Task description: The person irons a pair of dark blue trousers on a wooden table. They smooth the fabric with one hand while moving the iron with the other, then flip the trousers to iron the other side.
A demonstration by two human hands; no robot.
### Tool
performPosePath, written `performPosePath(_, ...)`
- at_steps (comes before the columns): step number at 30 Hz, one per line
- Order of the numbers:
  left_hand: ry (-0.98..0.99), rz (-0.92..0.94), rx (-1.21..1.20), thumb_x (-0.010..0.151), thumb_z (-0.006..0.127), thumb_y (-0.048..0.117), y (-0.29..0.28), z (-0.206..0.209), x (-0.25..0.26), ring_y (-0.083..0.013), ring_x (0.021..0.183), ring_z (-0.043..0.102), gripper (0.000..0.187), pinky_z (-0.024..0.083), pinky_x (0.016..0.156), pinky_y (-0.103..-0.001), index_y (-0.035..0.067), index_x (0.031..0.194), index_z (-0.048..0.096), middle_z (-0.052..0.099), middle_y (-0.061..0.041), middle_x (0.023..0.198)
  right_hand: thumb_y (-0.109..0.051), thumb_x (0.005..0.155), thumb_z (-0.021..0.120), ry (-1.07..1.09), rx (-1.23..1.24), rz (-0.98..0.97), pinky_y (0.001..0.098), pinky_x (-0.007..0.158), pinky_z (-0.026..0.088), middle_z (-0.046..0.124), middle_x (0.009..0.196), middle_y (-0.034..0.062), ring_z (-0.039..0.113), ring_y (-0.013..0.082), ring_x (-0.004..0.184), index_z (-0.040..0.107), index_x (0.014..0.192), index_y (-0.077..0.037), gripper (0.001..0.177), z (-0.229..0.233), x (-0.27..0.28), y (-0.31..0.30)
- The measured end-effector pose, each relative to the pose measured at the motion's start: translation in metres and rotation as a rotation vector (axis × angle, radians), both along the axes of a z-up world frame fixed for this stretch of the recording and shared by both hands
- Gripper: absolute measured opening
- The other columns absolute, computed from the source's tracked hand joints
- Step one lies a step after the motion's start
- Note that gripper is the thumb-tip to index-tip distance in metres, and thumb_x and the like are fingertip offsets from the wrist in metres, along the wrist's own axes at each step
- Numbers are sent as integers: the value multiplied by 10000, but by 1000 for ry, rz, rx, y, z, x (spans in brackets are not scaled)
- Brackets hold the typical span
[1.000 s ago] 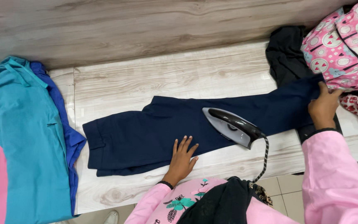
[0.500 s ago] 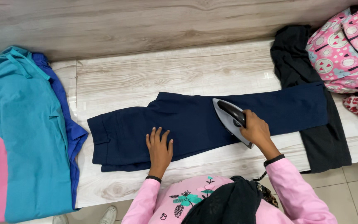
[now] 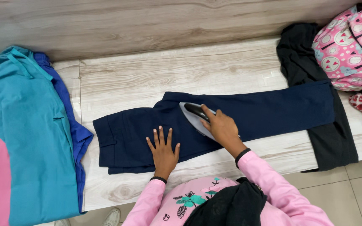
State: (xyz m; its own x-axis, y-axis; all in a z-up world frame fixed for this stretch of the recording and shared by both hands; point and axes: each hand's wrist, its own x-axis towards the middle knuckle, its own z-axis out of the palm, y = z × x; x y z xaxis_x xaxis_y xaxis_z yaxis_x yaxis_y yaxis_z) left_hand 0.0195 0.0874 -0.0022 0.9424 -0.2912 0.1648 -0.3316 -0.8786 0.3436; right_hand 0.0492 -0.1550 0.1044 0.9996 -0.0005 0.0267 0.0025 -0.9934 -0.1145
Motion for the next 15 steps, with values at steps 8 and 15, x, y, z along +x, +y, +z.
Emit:
performPosePath(8, 0, -11, 9, 969, 533, 455, 1, -1, 2, -440, 1519, 208, 654, 47, 1186, -700, 135, 1532, 443, 292, -242, 1622, -509, 912, 659, 115, 27, -11, 405, 516, 563, 651, 824, 156, 688, 308, 608, 501, 1476, -291, 625, 1, -30, -14)
performPosePath(15, -15, -29, 15, 955, 560, 449, 0, 1, 3, -450, 1505, 219, 651, 64, 1173, -710, 118, 1507, 465, 308, -254, 1604, -451, 924, 660, 87, -58, -188, 409, 539, 574, 665, 852, 137, 706, 302, 646, 479, 1508, -316, 626, -9, -29, -60)
